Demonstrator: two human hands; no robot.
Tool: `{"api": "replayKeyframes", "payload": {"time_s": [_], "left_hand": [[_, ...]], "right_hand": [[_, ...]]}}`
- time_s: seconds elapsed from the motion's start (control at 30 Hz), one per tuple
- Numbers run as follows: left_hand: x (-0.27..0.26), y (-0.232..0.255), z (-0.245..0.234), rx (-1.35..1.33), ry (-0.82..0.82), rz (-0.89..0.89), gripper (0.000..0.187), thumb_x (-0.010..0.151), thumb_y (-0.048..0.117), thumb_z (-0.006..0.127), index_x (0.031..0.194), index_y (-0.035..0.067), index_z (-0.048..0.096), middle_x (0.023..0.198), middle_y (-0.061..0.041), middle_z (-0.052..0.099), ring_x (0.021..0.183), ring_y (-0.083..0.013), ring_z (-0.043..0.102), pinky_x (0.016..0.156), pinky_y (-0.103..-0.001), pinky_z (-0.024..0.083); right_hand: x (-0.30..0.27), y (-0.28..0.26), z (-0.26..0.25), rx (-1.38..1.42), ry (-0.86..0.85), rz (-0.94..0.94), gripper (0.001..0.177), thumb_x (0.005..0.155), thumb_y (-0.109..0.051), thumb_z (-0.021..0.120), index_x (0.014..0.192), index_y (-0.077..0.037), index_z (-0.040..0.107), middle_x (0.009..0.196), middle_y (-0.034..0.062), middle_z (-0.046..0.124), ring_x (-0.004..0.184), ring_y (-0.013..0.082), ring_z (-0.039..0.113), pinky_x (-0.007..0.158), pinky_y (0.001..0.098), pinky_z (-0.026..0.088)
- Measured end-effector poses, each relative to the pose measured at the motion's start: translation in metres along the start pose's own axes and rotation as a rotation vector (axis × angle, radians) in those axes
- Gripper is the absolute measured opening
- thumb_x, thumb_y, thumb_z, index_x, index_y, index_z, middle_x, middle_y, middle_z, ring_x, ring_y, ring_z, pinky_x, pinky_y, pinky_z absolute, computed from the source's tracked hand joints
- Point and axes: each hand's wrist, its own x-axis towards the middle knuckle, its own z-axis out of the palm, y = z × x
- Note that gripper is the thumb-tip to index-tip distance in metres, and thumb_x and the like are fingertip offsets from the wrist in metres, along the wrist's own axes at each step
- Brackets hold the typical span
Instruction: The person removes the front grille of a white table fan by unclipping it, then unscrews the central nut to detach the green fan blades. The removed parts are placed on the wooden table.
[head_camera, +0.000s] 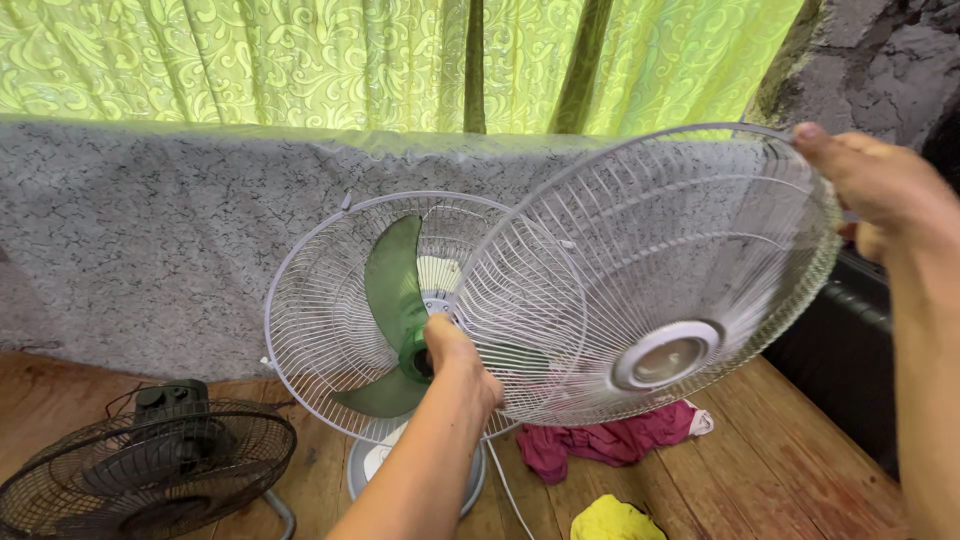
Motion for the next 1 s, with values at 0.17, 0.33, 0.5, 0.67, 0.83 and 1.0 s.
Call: {"api": "replayKeyframes", "payload": {"time_s": [0.17,0.33,0.5,0.67,0.83,1.0], "left_hand": [[0.009,-0.013,-0.010,0.136,-0.267,-0.402,0.069,0.080,0.038,0.046,0.138,0.001,0.045,0.149,-0.031,0.046,0.135,-0.0597,0.042,0.094,-0.080,0.032],[0.039,-0.057,-0.028,0.121,-0.378,-0.555,0.063,0.085,0.019,0.050,0.142,-0.004,0.037,0.148,-0.038,0.044,0.135,-0.0623,0.045,0.103,-0.070,0.047],[0.076,-0.117,-0.039,0.013,-0.650,-0.729,0.065,0.080,0.003,0.050,0.140,-0.022,0.039,0.138,-0.041,0.056,0.124,-0.0571,0.060,0.105,-0.065,0.052],[0.073,-0.182,-0.040,0.170,-0.344,-0.482,0.076,0.074,-0.008,0.046,0.144,0.011,0.022,0.151,-0.031,0.043,0.131,-0.0528,0.058,0.102,-0.073,0.051],[0.076,-0.209,-0.031,0.255,-0.348,-0.427,0.091,0.075,-0.012,0.047,0.152,0.027,0.022,0.152,-0.023,0.030,0.131,-0.0515,0.047,0.090,-0.070,0.057],[0.085,-0.217,-0.017,0.497,-0.317,-0.262,0.104,0.072,-0.015,0.045,0.150,0.049,0.022,0.140,-0.011,0.040,0.112,-0.0378,0.053,0.072,-0.061,0.057]], "right_hand": [[0.012,0.036,-0.008,0.155,0.000,-0.136,0.042,0.103,-0.054,0.056,0.116,-0.014,0.063,0.101,0.0129,0.063,0.082,0.0209,0.048,0.071,0.0418,0.041],[0.015,0.067,-0.016,0.276,0.033,-0.098,0.039,0.104,-0.049,0.051,0.121,-0.015,0.059,0.108,0.0129,0.061,0.089,0.0228,0.049,0.075,0.0445,0.041],[-0.001,0.108,-0.024,0.443,0.077,0.000,0.037,0.105,-0.044,0.047,0.126,-0.015,0.055,0.115,0.0130,0.059,0.096,0.0247,0.050,0.080,0.0472,0.042],[-0.015,0.173,0.001,0.653,0.129,0.185,0.036,0.105,-0.039,0.043,0.132,-0.016,0.051,0.122,0.0130,0.057,0.102,0.0265,0.051,0.084,0.0499,0.043],[-0.040,0.265,0.014,0.751,0.187,0.455,0.036,0.106,-0.034,0.038,0.137,-0.017,0.047,0.128,0.0130,0.055,0.109,0.0284,0.052,0.088,0.0527,0.044],[-0.080,0.357,0.007,0.734,0.237,0.646,0.038,0.107,-0.029,0.034,0.142,-0.017,0.043,0.135,0.0131,0.053,0.116,0.0303,0.053,0.093,0.0554,0.045]]}}
